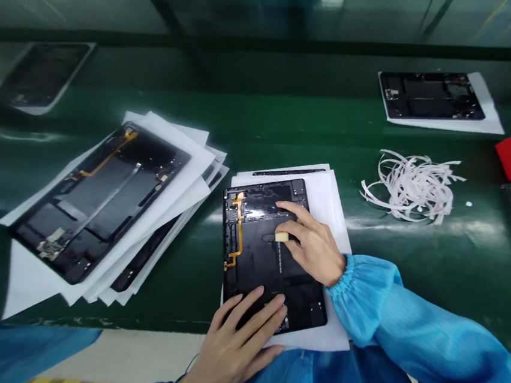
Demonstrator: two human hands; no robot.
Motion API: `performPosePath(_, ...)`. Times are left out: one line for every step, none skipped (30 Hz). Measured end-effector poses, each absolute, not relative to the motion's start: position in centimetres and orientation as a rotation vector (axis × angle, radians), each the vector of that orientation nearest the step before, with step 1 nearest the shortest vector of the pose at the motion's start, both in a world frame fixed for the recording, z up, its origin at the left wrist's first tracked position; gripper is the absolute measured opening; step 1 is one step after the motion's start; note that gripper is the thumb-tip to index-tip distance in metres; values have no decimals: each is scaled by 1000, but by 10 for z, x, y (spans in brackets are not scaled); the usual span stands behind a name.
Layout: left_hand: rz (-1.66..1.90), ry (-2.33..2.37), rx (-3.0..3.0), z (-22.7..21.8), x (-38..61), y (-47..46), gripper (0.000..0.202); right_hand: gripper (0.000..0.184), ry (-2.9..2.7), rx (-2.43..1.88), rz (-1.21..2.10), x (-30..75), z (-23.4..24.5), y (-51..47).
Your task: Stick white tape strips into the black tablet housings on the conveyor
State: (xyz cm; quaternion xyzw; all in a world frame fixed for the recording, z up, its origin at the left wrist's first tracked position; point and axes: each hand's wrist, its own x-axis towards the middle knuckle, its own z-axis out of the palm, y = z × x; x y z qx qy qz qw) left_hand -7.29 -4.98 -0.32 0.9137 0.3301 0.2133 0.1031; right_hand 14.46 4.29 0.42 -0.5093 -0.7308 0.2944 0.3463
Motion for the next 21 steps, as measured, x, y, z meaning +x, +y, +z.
performPosePath(622, 971, 2699, -4, -73, -50, 35, 26, -1895, -1322, 757, 144, 4, 43)
performPosePath(613, 969, 2701, -4, -74, -50, 35, 26, -1895, -1323, 749, 144, 3, 43)
performPosePath(607, 968, 2703, -4, -74, -50, 36, 26, -1898, -1323, 742, 144, 3, 44)
performPosePath(601, 969, 2704, -4, -74, -50, 35, 26, -1901, -1324, 735, 143, 3, 44)
performPosePath(597, 970, 2706, -4, -74, -50, 35, 26, -1906, -1327, 733, 143, 3, 44)
performPosePath(596, 971, 2708, -4, -74, -50, 35, 26, -1910, -1331, 730, 143, 3, 44)
performPosePath(594, 974, 2710, -4, -74, -51, 35, 26, -1914, -1335, 728, 143, 4, 44)
performPosePath(592, 978, 2710, -4, -74, -51, 35, 26, -1917, -1339, 727, 143, 4, 44)
performPosePath(590, 979, 2713, -4, -74, -51, 35, 26, -1918, -1342, 724, 143, 4, 44)
performPosePath(583, 980, 2715, -3, -74, -50, 35, 26, -1919, -1346, 723, 143, 4, 44)
performPosePath(575, 981, 2718, -3, -73, -50, 35, 27, -1919, -1350, 722, 143, 4, 43)
performPosePath(563, 981, 2720, -2, -73, -50, 35, 28, -1917, -1354, 723, 143, 5, 43)
performPosePath(552, 980, 2722, -2, -73, -49, 36, 28, -1914, -1358, 726, 143, 5, 43)
performPosePath(542, 979, 2724, -1, -73, -49, 36, 29, -1911, -1361, 731, 143, 5, 42)
performPosePath(532, 978, 2725, 0, -73, -48, 36, 30, -1906, -1361, 738, 144, 5, 42)
performPosePath(527, 974, 2727, 1, -73, -47, 36, 30, -1897, -1357, 746, 144, 5, 43)
performPosePath(524, 966, 2731, 2, -73, -46, 36, 30, -1883, -1349, 751, 144, 5, 43)
performPosePath(521, 956, 2735, 2, -73, -46, 35, 31, -1866, -1339, 756, 145, 6, 43)
performPosePath(521, 946, 2737, 2, -73, -45, 36, 31, -1850, -1327, 760, 145, 6, 43)
performPosePath(523, 935, 2738, 2, -74, -44, 36, 31, -1835, -1316, 762, 145, 6, 44)
performPosePath(528, 929, 2735, 2, -74, -44, 36, 31, -1825, -1309, 763, 146, 6, 44)
